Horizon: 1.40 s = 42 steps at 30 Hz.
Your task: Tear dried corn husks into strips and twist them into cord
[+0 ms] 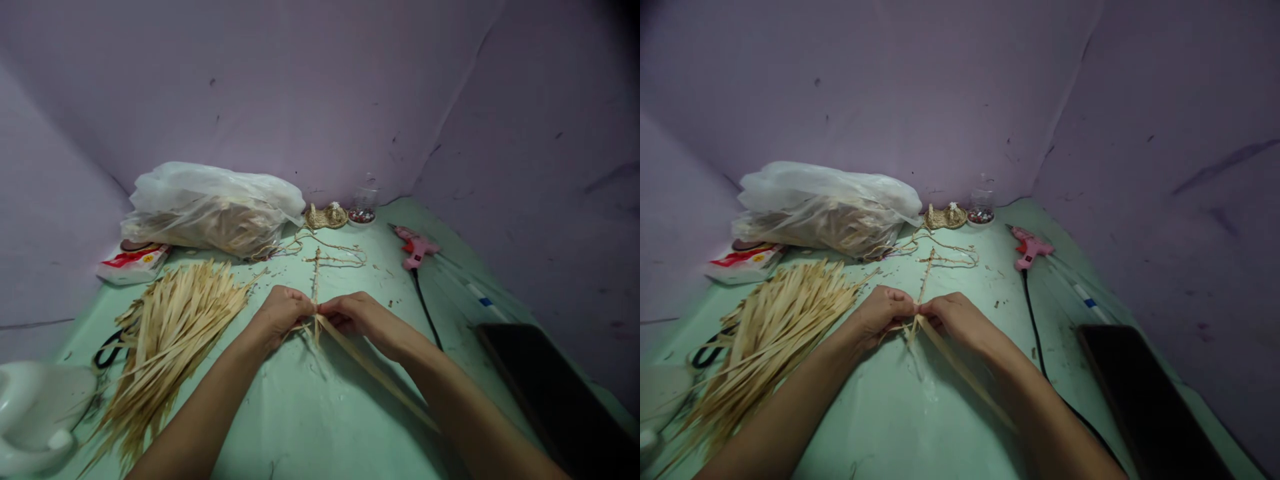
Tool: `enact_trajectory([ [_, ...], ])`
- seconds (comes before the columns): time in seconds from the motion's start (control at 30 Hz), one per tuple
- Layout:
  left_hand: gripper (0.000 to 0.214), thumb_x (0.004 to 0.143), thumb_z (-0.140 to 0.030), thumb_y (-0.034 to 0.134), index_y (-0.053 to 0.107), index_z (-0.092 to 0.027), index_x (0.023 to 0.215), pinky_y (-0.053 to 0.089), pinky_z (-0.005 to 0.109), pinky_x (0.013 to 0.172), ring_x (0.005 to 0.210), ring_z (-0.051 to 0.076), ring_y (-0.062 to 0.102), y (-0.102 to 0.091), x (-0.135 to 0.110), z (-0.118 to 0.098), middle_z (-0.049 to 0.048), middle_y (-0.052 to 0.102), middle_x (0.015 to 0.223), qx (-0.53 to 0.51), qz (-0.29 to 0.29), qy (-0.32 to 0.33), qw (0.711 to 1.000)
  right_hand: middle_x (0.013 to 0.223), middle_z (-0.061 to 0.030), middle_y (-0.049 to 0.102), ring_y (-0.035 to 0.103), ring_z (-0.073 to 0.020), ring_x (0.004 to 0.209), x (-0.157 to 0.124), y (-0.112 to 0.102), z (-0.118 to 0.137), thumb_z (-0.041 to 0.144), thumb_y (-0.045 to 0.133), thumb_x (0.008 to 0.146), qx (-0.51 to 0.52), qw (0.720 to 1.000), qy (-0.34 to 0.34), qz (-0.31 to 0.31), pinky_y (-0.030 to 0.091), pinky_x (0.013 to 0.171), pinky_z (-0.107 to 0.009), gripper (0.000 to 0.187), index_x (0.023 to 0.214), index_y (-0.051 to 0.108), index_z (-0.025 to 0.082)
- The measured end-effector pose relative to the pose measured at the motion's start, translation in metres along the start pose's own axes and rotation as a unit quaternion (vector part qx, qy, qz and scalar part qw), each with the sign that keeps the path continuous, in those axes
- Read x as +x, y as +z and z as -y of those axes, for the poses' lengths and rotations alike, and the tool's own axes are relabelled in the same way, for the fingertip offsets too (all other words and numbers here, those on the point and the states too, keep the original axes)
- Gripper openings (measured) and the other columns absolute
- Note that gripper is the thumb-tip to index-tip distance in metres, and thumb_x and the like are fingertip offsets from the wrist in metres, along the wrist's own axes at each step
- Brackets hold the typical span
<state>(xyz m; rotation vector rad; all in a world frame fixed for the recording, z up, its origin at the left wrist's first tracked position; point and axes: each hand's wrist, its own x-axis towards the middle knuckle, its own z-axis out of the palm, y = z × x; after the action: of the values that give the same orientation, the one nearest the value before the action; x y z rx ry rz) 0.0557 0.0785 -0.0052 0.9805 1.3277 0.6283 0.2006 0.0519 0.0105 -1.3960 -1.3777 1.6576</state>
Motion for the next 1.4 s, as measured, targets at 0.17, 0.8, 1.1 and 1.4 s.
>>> enact_trajectory([
  [0.17,0.009,0.047,-0.018,0.055,0.048,-0.015,0.042,0.014,0.019,0.037,0.034,0.003,0.026,-0.002,0.001,0.000,-0.0062,0.035,0.033,0.034,0.008,0.005,0.999,0.056,-0.0002,0.054,0.046,-0.0081,0.052,0.009,0.002,-0.009,0.024,0.054,0.067,0.017,0.999,-0.020,-0.031,0.038,0.055,-0.021,0.014,0.064,0.059,0.012],
  [0.8,0.004,0.047,-0.016,0.057,0.054,-0.014,0.049,0.022,0.021,0.042,0.040,0.006,0.032,-0.002,0.010,0.009,-0.0050,0.043,0.039,0.161,-0.050,0.066,0.983,0.040,0.0072,0.039,0.028,-0.0040,0.037,0.029,0.006,-0.029,0.020,0.052,0.064,-0.050,0.993,0.004,-0.103,0.022,0.040,-0.019,0.007,0.059,0.053,0.014],
  [1.1,0.005,0.049,-0.017,0.057,0.058,-0.012,0.052,0.025,0.021,0.044,0.043,0.006,0.033,-0.002,0.007,0.006,-0.0045,0.045,0.042,0.124,-0.032,0.101,0.987,0.041,0.0080,0.040,0.030,-0.0032,0.036,0.022,0.006,-0.017,0.013,0.049,0.071,0.023,0.997,0.038,-0.063,0.021,0.039,-0.017,0.011,0.061,0.048,0.015],
  [1.4,0.007,0.051,-0.019,0.055,0.058,-0.012,0.050,0.019,0.021,0.040,0.037,0.005,0.027,-0.003,0.009,0.010,-0.0050,0.040,0.036,0.134,-0.026,0.050,0.989,0.049,0.0056,0.046,0.032,-0.0044,0.040,0.027,0.003,-0.027,0.020,0.053,0.071,-0.007,0.999,-0.003,-0.032,0.026,0.042,-0.018,0.009,0.065,0.052,0.014],
])
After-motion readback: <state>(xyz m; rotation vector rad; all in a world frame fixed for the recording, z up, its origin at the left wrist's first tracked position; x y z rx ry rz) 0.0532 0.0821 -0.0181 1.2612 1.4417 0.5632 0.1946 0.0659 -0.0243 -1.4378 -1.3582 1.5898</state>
